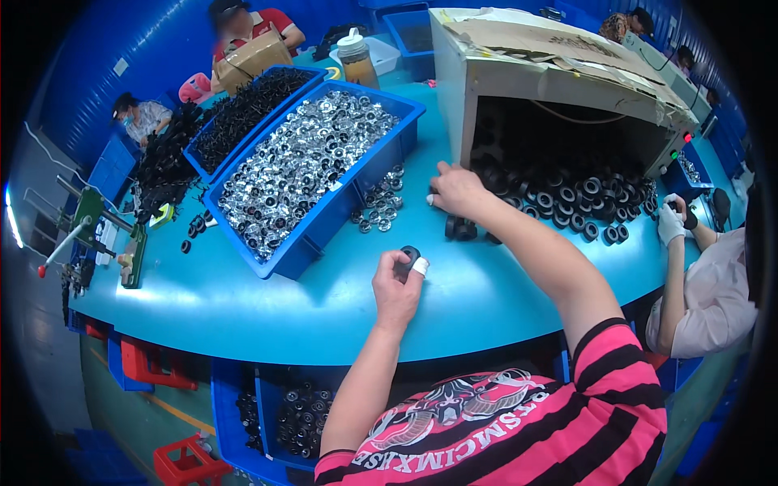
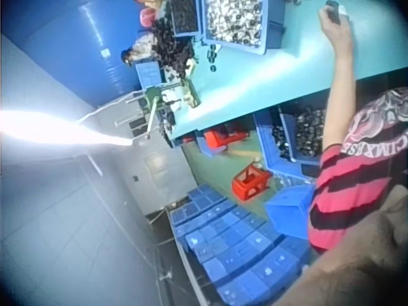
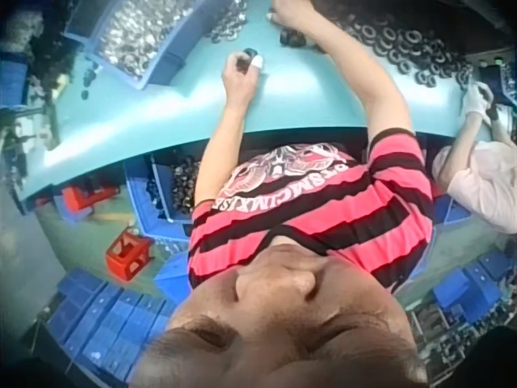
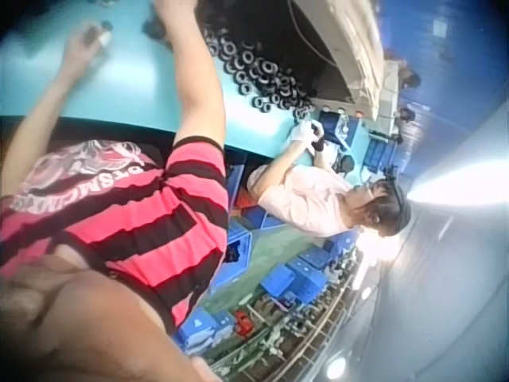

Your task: Assemble small metal components into rubber rings at a factory workbench.

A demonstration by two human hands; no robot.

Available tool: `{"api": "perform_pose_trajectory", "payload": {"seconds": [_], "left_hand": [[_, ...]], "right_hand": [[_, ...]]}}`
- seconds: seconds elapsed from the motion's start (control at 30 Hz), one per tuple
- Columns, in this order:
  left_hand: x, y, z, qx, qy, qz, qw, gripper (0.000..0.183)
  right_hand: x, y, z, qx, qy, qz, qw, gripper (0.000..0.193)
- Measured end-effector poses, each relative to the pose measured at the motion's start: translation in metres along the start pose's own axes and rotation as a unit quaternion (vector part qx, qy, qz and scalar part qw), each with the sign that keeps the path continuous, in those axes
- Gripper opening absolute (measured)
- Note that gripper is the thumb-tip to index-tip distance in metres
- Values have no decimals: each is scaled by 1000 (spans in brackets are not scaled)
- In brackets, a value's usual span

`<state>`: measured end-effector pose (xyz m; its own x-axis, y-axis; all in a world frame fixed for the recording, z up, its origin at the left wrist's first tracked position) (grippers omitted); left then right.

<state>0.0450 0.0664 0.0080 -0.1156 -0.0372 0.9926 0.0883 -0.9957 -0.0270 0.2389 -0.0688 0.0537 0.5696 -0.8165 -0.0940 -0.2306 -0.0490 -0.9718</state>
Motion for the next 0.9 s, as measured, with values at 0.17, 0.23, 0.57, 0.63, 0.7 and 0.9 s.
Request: {"api": "perform_pose_trajectory", "payload": {"seconds": [0.17, 0.23, 0.57, 0.63, 0.7, 0.9], "left_hand": [[3, 1, -2, 4, -5, 23, 1000, 31], [9, 0, -3, 17, 7, 25, 1000, 39], [-1, 2, 10, -39, 30, 28, 998, 62], [-3, 1, 11, -43, 27, 27, 998, 60], [-2, 1, 11, -45, 23, 25, 998, 58], [7, 4, 8, -44, 52, 33, 997, 56]], "right_hand": [[25, 4, -26, 39, -7, -91, 995, 27], [15, -13, -29, 67, -31, -68, 995, 29], [-22, 16, 80, 72, -79, 168, 980, 35], [-27, 18, 77, 75, -70, 165, 981, 34], [-31, 19, 66, 82, -71, 153, 982, 32], [-27, 30, 22, 73, -129, 165, 975, 26]]}}
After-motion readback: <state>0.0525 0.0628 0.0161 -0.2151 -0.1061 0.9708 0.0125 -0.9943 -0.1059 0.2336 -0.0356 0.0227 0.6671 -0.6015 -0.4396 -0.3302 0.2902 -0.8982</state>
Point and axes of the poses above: each hand's wrist, its own z-axis towards the middle knuckle, its own y-axis out of the palm, x = y × z, the point moved 4 cm from there along z, towards the middle knuckle, and after that the axes turned 15 degrees about -x, right-handed, at the moved point
